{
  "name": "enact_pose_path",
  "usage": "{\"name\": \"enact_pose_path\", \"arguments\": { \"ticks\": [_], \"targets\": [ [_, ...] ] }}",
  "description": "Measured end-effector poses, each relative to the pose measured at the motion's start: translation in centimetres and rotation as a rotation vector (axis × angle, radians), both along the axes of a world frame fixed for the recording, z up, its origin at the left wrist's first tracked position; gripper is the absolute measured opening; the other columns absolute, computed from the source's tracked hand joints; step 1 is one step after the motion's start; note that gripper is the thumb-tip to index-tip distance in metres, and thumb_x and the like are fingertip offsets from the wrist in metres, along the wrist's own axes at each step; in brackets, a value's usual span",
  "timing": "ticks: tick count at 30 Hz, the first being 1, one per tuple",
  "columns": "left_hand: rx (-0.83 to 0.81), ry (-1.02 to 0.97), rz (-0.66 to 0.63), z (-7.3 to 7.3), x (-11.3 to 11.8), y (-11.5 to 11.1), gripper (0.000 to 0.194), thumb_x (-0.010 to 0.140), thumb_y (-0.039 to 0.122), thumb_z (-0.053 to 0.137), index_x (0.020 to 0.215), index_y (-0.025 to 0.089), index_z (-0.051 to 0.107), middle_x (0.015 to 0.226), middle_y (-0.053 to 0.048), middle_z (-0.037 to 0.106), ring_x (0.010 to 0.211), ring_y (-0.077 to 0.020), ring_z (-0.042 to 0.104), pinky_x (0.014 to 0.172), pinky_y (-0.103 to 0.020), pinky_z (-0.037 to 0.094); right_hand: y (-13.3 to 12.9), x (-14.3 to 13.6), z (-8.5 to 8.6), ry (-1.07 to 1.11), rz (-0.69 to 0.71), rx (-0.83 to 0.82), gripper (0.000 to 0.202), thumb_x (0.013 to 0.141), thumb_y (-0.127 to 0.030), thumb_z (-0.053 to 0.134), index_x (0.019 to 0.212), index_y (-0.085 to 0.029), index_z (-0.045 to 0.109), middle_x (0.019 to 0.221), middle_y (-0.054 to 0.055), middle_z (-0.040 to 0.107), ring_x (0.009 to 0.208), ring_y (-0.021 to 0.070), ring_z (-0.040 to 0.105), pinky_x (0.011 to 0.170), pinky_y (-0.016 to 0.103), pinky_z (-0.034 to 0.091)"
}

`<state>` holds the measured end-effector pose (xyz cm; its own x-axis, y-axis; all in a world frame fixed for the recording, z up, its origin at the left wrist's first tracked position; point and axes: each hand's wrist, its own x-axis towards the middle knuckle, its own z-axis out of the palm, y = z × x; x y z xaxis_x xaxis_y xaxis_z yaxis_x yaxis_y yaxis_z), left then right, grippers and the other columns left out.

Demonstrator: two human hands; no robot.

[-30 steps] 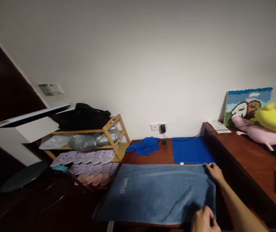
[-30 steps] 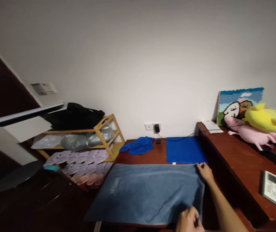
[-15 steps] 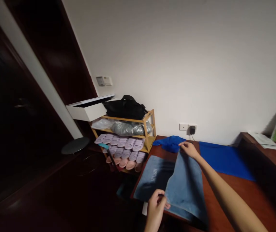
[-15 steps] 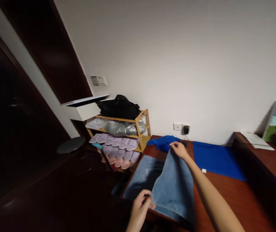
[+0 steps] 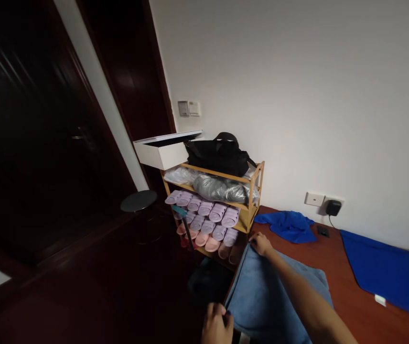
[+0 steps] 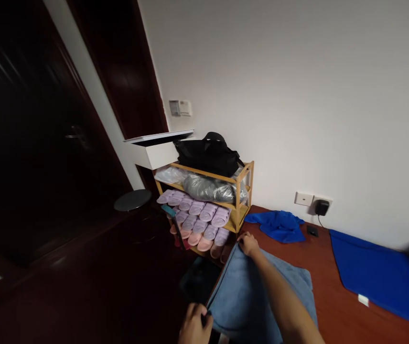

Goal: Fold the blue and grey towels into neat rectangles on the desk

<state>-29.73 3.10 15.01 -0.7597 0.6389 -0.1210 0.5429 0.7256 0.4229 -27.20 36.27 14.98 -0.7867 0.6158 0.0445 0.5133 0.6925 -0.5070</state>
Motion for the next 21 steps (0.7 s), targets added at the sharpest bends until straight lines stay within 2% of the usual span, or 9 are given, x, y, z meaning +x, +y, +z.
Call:
{"name": "enact_pose_path", "arguments": {
  "ticks": [4,7,10,15,18,21],
  "targets": [
    [0.033,-0.007,-0.024,-0.9,-0.3,0.0,0.019,0.093,0.019,0.049,0.094,0.025,0.067,0.102,-0.005,0.071,0.101,-0.0210,0.070,0.087,-0.028,0.049,0.4,-0.4,-1.9,-0.002,-0.032,0.009,0.040,0.088,-0.016,0.059,0.125,-0.027,0.068,0.127,0.009,0.065,0.119,0.0249,0.059,0.103,0.037,0.043],
    [0.075,-0.024,-0.012,-1.4,-0.5,-0.1,0.026,0.093,0.020,0.049,0.108,0.025,0.070,0.114,-0.007,0.072,0.109,-0.0229,0.069,0.091,-0.030,0.050,0.8,-0.5,-2.1,0.017,-0.012,-0.012,0.035,0.085,-0.014,0.061,0.116,-0.023,0.073,0.118,0.010,0.069,0.114,0.0243,0.062,0.103,0.035,0.044],
    [0.088,-0.053,-0.014,-1.5,-0.7,-0.2,0.034,0.096,0.023,0.046,0.120,0.023,0.070,0.125,-0.009,0.071,0.115,-0.0243,0.068,0.095,-0.032,0.050,1.0,-0.1,-1.3,0.060,-0.006,-0.044,0.027,0.082,-0.013,0.061,0.105,-0.020,0.075,0.112,0.011,0.071,0.111,0.0238,0.064,0.102,0.033,0.045],
    [0.091,-0.012,-0.060,-0.5,-0.7,-0.5,0.035,0.098,0.021,0.041,0.111,0.022,0.073,0.117,-0.009,0.074,0.108,-0.0233,0.070,0.093,-0.031,0.051,0.6,2.3,1.9,0.148,0.013,-0.116,0.021,0.082,-0.017,0.061,0.098,-0.021,0.072,0.095,0.005,0.075,0.091,0.0211,0.070,0.086,0.030,0.052],
    [0.131,0.087,-0.081,-0.1,-0.6,-0.6,0.030,0.097,0.020,0.044,0.108,0.024,0.072,0.112,-0.008,0.076,0.110,-0.0243,0.069,0.094,-0.032,0.050,0.2,4.7,5.1,0.222,0.066,-0.135,0.016,0.080,-0.023,0.065,0.094,-0.021,0.073,0.096,0.004,0.076,0.089,0.0205,0.070,0.083,0.030,0.052],
    [0.198,0.107,-0.122,-0.3,-0.7,-0.8,0.031,0.096,0.016,0.044,0.111,0.025,0.070,0.108,-0.006,0.076,0.104,-0.0217,0.071,0.090,-0.030,0.052,-0.4,7.9,8.6,0.280,0.113,-0.142,0.020,0.079,-0.034,0.069,0.092,-0.021,0.075,0.095,0.005,0.077,0.088,0.0217,0.070,0.081,0.031,0.053]
  ]
}}
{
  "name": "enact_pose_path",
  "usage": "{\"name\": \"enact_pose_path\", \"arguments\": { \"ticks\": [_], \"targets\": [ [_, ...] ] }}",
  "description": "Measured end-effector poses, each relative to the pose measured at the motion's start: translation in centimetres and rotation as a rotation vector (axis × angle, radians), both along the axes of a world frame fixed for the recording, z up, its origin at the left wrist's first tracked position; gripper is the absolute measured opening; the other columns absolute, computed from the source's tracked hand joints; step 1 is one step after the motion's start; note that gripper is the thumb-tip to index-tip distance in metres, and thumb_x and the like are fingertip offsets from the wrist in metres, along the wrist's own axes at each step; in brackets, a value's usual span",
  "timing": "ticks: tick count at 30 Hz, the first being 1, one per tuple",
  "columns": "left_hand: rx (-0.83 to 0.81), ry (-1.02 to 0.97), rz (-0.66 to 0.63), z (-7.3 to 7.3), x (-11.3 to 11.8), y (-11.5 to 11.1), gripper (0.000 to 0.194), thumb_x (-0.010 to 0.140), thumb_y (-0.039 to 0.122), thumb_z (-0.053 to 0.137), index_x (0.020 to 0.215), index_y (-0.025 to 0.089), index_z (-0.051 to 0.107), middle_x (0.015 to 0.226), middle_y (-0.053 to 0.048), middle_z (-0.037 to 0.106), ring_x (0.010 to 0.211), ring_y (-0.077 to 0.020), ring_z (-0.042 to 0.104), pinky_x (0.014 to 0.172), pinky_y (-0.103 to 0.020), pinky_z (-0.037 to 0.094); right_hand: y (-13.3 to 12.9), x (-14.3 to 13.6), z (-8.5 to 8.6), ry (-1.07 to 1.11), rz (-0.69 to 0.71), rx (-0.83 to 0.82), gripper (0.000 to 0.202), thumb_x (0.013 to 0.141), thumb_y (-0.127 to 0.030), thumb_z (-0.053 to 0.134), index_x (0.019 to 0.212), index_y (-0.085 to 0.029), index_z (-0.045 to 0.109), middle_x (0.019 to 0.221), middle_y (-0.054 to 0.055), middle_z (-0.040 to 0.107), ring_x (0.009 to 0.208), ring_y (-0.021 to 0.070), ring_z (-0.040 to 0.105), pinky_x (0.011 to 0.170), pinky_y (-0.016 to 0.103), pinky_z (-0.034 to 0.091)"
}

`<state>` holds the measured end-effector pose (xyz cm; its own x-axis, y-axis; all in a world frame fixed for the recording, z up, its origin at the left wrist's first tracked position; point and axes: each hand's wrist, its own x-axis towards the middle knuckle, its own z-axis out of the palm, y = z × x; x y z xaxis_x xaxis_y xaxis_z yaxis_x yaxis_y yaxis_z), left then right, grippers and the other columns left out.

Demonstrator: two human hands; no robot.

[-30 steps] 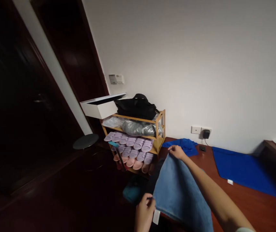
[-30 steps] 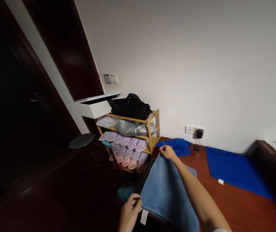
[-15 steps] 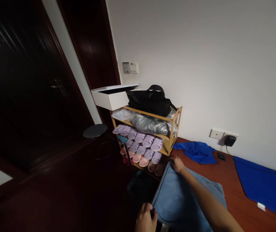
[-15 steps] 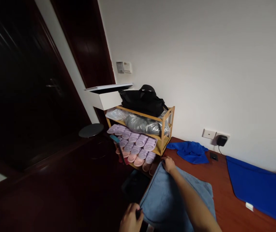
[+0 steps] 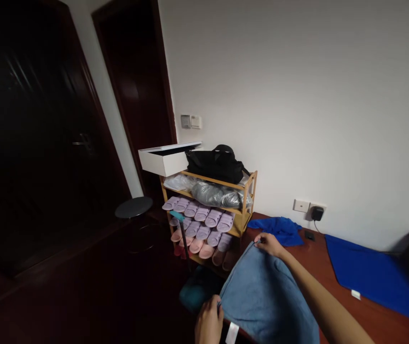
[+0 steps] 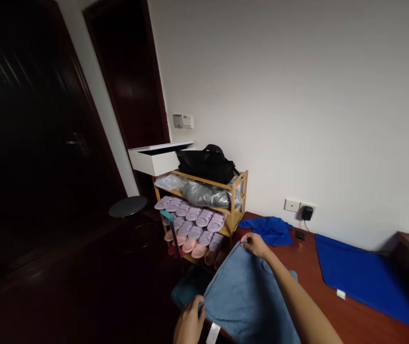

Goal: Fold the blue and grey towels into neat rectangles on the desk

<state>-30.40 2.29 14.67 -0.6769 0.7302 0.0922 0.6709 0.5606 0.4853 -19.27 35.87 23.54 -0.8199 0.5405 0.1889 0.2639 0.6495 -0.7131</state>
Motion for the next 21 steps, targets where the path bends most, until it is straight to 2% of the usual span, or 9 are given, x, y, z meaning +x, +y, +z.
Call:
{"name": "enact_pose_path", "arguments": {
  "ticks": [3,6,9,12,14,16,18,21],
  "targets": [
    [0.101,0.011,-0.050,-0.4,-0.2,-0.1,0.032,0.094,0.014,0.043,0.107,0.025,0.070,0.108,-0.005,0.076,0.103,-0.0212,0.071,0.090,-0.031,0.053,-1.1,4.0,3.1,0.037,0.028,-0.005,0.031,0.079,-0.049,0.071,0.093,-0.021,0.078,0.092,0.006,0.078,0.085,0.0236,0.070,0.079,0.034,0.055],
    [0.207,0.059,-0.093,-0.2,-0.1,-0.1,0.029,0.092,0.016,0.043,0.096,0.025,0.071,0.100,-0.006,0.075,0.100,-0.0235,0.071,0.091,-0.035,0.054,-2.8,7.9,5.5,0.064,0.053,-0.015,0.039,0.079,-0.059,0.071,0.090,-0.022,0.080,0.094,0.007,0.079,0.087,0.0253,0.071,0.079,0.035,0.055],
    [0.258,0.072,-0.125,1.0,0.5,0.0,0.030,0.093,0.017,0.040,0.090,0.025,0.069,0.092,-0.006,0.074,0.093,-0.0237,0.071,0.086,-0.036,0.056,-4.8,11.1,7.4,0.104,0.050,-0.012,0.041,0.079,-0.062,0.070,0.089,-0.023,0.080,0.096,0.007,0.079,0.088,0.0253,0.071,0.080,0.034,0.055],
    [0.315,0.086,-0.185,3.2,1.2,0.1,0.029,0.093,0.020,0.040,0.092,0.026,0.068,0.092,-0.006,0.074,0.090,-0.0230,0.072,0.083,-0.035,0.058,-6.2,14.2,9.4,0.167,0.011,0.005,0.041,0.081,-0.062,0.070,0.091,-0.023,0.080,0.098,0.008,0.078,0.091,0.0246,0.071,0.084,0.035,0.054],
    [0.389,0.118,-0.250,5.2,1.6,0.1,0.029,0.095,0.025,0.040,0.095,0.027,0.068,0.094,-0.005,0.075,0.090,-0.0226,0.073,0.083,-0.034,0.059,-6.7,16.6,11.1,0.215,-0.022,0.019,0.042,0.081,-0.062,0.070,0.092,-0.022,0.079,0.100,0.008,0.077,0.093,0.0247,0.070,0.087,0.035,0.054],
    [0.471,0.154,-0.314,7.8,2.1,0.0,0.028,0.097,0.030,0.041,0.099,0.028,0.069,0.096,-0.005,0.076,0.091,-0.0222,0.074,0.084,-0.033,0.059,-6.9,19.4,12.9,0.260,-0.054,0.008,0.043,0.082,-0.062,0.070,0.093,-0.022,0.079,0.101,0.008,0.077,0.095,0.0250,0.070,0.088,0.036,0.054],
    [0.524,0.184,-0.370,11.2,2.7,0.0,0.027,0.099,0.034,0.043,0.103,0.029,0.069,0.099,-0.005,0.077,0.095,-0.0222,0.074,0.086,-0.032,0.059,-7.0,22.3,14.8,0.302,-0.090,-0.027,0.045,0.081,-0.064,0.071,0.095,-0.022,0.078,0.100,0.008,0.077,0.096,0.0253,0.070,0.088,0.037,0.055],
    [0.500,0.220,-0.481,17.4,3.8,0.0,0.027,0.100,0.032,0.042,0.106,0.030,0.069,0.103,-0.003,0.077,0.099,-0.0221,0.073,0.090,-0.032,0.058,-7.6,26.5,17.6,0.368,-0.164,-0.071,0.048,0.077,-0.066,0.072,0.096,-0.022,0.077,0.100,0.007,0.078,0.097,0.0253,0.070,0.090,0.038,0.056]
  ]
}}
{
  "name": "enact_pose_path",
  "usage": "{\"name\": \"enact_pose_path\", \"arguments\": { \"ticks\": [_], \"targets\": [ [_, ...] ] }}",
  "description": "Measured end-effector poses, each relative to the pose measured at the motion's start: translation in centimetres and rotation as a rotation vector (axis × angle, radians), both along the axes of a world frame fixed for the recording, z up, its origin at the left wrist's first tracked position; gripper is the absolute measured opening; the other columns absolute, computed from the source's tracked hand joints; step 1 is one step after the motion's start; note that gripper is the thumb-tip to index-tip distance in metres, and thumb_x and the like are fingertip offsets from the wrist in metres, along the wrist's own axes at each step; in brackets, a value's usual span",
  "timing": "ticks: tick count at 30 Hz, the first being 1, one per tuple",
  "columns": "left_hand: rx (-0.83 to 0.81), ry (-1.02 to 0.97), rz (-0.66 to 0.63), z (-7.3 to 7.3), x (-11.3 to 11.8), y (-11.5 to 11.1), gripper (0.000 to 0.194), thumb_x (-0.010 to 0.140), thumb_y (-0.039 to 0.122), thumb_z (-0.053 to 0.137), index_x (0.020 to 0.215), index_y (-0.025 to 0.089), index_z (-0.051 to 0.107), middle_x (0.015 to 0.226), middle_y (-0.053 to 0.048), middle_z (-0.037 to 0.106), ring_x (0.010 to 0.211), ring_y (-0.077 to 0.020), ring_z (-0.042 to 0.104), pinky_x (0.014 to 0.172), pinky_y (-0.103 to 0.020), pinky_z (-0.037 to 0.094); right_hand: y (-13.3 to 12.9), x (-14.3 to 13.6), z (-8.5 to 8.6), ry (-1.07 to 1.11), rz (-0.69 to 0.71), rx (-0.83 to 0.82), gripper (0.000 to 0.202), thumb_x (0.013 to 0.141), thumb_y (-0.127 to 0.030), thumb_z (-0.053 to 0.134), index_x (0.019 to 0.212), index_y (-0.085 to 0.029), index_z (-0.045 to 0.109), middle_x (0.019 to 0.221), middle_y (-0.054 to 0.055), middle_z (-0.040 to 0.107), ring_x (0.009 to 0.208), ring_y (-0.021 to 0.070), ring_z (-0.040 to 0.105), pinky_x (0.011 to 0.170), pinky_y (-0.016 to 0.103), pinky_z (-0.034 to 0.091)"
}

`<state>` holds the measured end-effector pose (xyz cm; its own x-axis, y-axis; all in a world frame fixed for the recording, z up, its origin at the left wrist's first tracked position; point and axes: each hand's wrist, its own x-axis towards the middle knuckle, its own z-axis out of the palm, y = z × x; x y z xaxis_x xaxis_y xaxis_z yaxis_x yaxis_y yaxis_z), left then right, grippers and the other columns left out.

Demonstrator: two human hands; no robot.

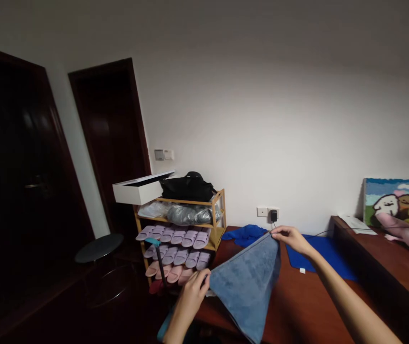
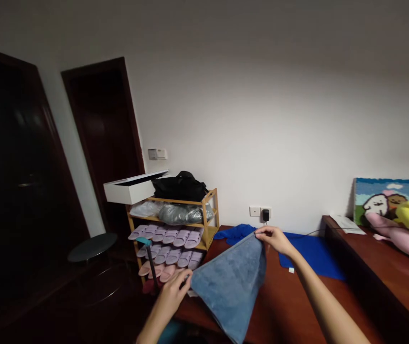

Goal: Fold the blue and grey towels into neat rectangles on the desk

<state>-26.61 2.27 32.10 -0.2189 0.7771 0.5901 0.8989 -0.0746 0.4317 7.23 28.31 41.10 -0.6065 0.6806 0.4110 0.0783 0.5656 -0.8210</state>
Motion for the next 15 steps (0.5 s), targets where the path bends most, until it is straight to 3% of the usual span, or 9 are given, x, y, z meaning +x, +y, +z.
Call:
{"name": "enact_pose_path", "arguments": {
  "ticks": [4,7,11,15],
  "targets": [
    [0.010,0.169,-0.119,8.6,1.0,0.2,0.031,0.101,0.027,0.040,0.112,0.029,0.068,0.110,-0.003,0.074,0.108,-0.0220,0.069,0.098,-0.035,0.054,-1.8,4.7,2.8,0.102,-0.084,-0.021,0.049,0.074,-0.066,0.076,0.095,-0.021,0.077,0.103,0.009,0.077,0.100,0.0254,0.069,0.093,0.038,0.055],
    [0.064,0.310,-0.194,13.5,1.5,0.6,0.031,0.101,0.022,0.039,0.113,0.027,0.067,0.113,-0.004,0.073,0.111,-0.0228,0.066,0.101,-0.039,0.053,-3.9,7.5,4.2,0.143,-0.115,0.006,0.048,0.074,-0.064,0.078,0.094,-0.021,0.077,0.101,0.008,0.077,0.098,0.0243,0.069,0.092,0.037,0.055],
    [0.102,0.400,-0.278,17.3,2.4,1.3,0.034,0.096,0.011,0.038,0.109,0.026,0.067,0.115,-0.005,0.071,0.109,-0.0210,0.065,0.098,-0.036,0.053,-6.5,10.1,5.3,0.173,-0.134,0.059,0.044,0.076,-0.062,0.078,0.092,-0.021,0.076,0.094,0.007,0.075,0.091,0.0219,0.068,0.085,0.035,0.055],
    [0.105,0.360,-0.348,18.9,3.9,2.0,0.032,0.097,0.013,0.038,0.100,0.025,0.067,0.111,-0.005,0.068,0.106,-0.0191,0.065,0.093,-0.031,0.053,-7.7,11.6,5.4,0.223,-0.179,0.094,0.045,0.073,-0.064,0.079,0.086,-0.021,0.075,0.095,0.007,0.075,0.092,0.0222,0.068,0.084,0.034,0.055]
  ]
}}
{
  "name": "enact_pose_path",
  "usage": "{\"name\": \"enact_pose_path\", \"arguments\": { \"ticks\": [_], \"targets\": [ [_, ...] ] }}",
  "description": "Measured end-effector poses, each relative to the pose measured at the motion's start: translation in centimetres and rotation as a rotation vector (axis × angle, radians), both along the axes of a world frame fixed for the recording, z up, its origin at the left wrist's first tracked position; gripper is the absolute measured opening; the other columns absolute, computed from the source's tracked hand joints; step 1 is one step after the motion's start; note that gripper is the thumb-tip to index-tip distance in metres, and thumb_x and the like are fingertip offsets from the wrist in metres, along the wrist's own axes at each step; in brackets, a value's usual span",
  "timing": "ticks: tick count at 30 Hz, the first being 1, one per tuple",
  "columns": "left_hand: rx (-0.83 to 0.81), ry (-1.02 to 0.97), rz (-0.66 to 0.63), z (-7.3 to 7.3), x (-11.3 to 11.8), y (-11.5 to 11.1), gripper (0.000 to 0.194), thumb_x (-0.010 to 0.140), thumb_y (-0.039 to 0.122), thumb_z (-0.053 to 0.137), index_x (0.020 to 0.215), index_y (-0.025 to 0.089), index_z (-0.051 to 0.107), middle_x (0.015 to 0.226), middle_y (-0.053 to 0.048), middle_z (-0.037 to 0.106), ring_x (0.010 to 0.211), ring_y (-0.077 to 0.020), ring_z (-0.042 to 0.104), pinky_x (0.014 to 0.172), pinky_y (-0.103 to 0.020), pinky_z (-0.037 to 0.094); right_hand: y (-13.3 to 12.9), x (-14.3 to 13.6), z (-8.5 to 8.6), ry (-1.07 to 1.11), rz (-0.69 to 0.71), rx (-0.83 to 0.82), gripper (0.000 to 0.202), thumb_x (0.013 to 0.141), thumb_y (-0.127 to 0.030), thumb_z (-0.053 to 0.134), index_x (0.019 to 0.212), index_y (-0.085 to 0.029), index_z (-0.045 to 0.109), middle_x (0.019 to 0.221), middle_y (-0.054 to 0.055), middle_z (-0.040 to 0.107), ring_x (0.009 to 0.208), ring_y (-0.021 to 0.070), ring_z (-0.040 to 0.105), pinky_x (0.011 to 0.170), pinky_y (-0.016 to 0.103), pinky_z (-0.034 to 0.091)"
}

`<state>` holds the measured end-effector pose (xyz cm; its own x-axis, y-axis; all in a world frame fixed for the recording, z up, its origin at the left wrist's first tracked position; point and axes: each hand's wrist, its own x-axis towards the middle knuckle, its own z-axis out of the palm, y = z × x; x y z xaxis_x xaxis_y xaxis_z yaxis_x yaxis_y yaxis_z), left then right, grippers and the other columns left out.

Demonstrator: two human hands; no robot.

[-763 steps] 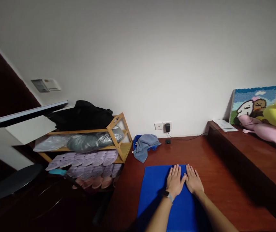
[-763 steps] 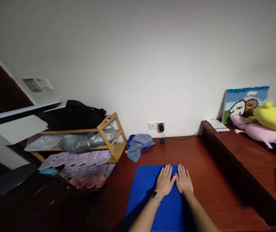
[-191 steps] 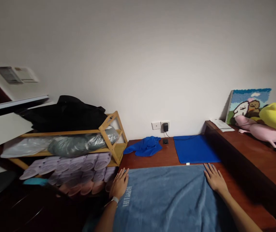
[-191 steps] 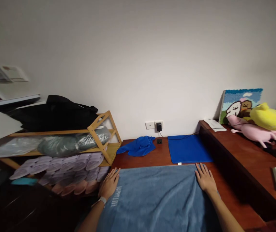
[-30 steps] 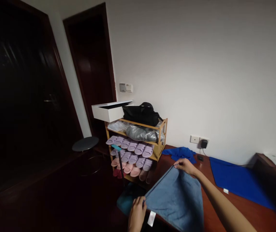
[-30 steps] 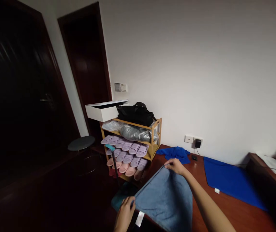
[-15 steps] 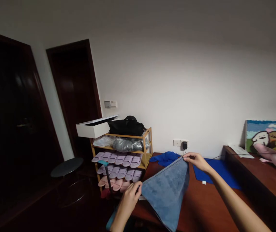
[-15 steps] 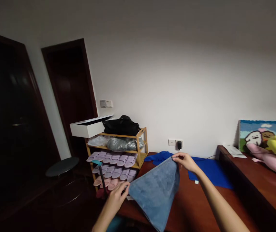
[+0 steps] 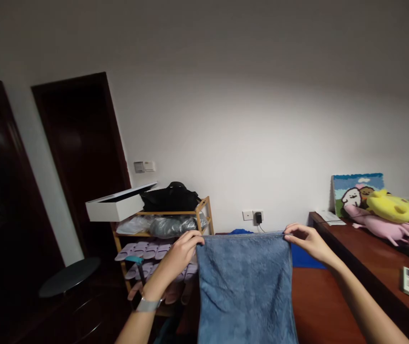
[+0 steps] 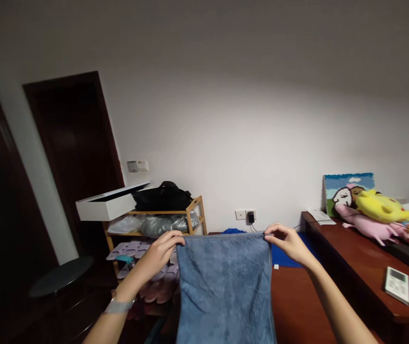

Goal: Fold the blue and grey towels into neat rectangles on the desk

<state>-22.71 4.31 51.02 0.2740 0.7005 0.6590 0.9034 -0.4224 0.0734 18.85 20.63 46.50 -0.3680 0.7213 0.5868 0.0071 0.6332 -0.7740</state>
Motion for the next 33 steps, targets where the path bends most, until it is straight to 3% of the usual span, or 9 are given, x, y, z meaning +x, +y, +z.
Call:
{"name": "enact_pose_path", "arguments": {
  "ticks": [3,8,14,19,23,26,28,30,33],
  "targets": [
    [-0.048,-0.057,-0.023,0.1,1.2,0.5,0.028,0.099,0.018,0.039,0.098,0.024,0.067,0.107,-0.004,0.067,0.102,-0.0179,0.066,0.093,-0.029,0.052,-0.2,1.0,-0.5,-0.014,-0.046,-0.059,0.050,0.070,-0.068,0.079,0.086,-0.021,0.076,0.089,0.007,0.076,0.086,0.0228,0.068,0.080,0.035,0.056],
    [-0.123,-0.144,-0.038,-1.0,2.4,1.2,0.023,0.094,0.017,0.046,0.096,0.024,0.068,0.102,-0.002,0.068,0.095,-0.0163,0.066,0.089,-0.027,0.052,-0.4,2.8,-1.5,-0.034,-0.099,-0.106,0.056,0.067,-0.071,0.079,0.089,-0.020,0.077,0.090,0.008,0.077,0.085,0.0232,0.069,0.080,0.035,0.057],
    [-0.284,-0.271,-0.205,-2.0,4.1,1.4,0.016,0.090,0.021,0.059,0.087,0.024,0.074,0.099,-0.003,0.073,0.095,-0.0174,0.068,0.092,-0.029,0.052,-0.8,5.7,-2.3,0.023,-0.183,-0.123,0.057,0.066,-0.070,0.080,0.093,-0.020,0.077,0.098,0.010,0.078,0.090,0.0250,0.070,0.082,0.036,0.058],
    [-0.502,-0.459,-0.335,-2.8,9.0,1.3,0.012,0.087,0.029,0.070,0.087,0.023,0.081,0.096,-0.005,0.077,0.091,-0.0188,0.071,0.087,-0.029,0.055,0.8,9.2,-3.9,0.058,-0.360,-0.197,0.061,0.068,-0.068,0.080,0.104,-0.019,0.075,0.081,0.006,0.075,0.060,0.0170,0.064,0.056,0.029,0.054],
    [-0.706,-0.710,-0.395,-5.1,13.9,1.8,0.022,0.080,0.038,0.079,0.093,0.020,0.081,0.092,-0.006,0.078,0.081,-0.0184,0.071,0.073,-0.026,0.057,4.3,10.4,-5.3,0.171,-0.497,-0.181,0.062,0.067,-0.066,0.080,0.106,-0.019,0.073,0.093,0.008,0.077,0.072,0.0214,0.071,0.066,0.031,0.059],
    [-0.753,-0.882,-0.421,-8.0,15.6,2.5,0.033,0.077,0.043,0.084,0.099,0.018,0.079,0.093,-0.006,0.077,0.079,-0.0168,0.070,0.076,-0.027,0.056,8.0,8.4,-6.1,0.169,-0.524,-0.152,0.058,0.069,-0.064,0.075,0.107,-0.020,0.071,0.099,0.009,0.077,0.079,0.0239,0.074,0.074,0.036,0.061],
    [-0.729,-0.976,-0.410,-10.6,15.2,3.1,0.035,0.075,0.044,0.085,0.097,0.018,0.077,0.093,-0.006,0.075,0.082,-0.0172,0.070,0.078,-0.027,0.056,10.7,5.2,-6.7,0.089,-0.514,-0.116,0.052,0.074,-0.060,0.069,0.106,-0.020,0.070,0.101,0.010,0.077,0.081,0.0247,0.074,0.079,0.040,0.060],
    [-0.705,-1.081,-0.375,-13.8,13.6,3.7,0.037,0.074,0.046,0.086,0.094,0.018,0.074,0.089,-0.005,0.072,0.081,-0.0179,0.070,0.075,-0.028,0.056,13.3,0.5,-7.6,-0.019,-0.480,-0.082,0.041,0.078,-0.053,0.063,0.102,-0.021,0.070,0.102,0.010,0.077,0.082,0.0249,0.074,0.084,0.043,0.059],
    [-0.656,-1.221,-0.240,-19.6,9.8,4.8,0.044,0.070,0.054,0.086,0.091,0.019,0.069,0.082,-0.003,0.069,0.076,-0.0200,0.070,0.069,-0.031,0.058,15.9,-9.0,-9.8,-0.113,-0.378,-0.073,0.025,0.081,-0.039,0.058,0.095,-0.022,0.070,0.100,0.008,0.077,0.086,0.0241,0.074,0.088,0.043,0.058]
  ]
}}
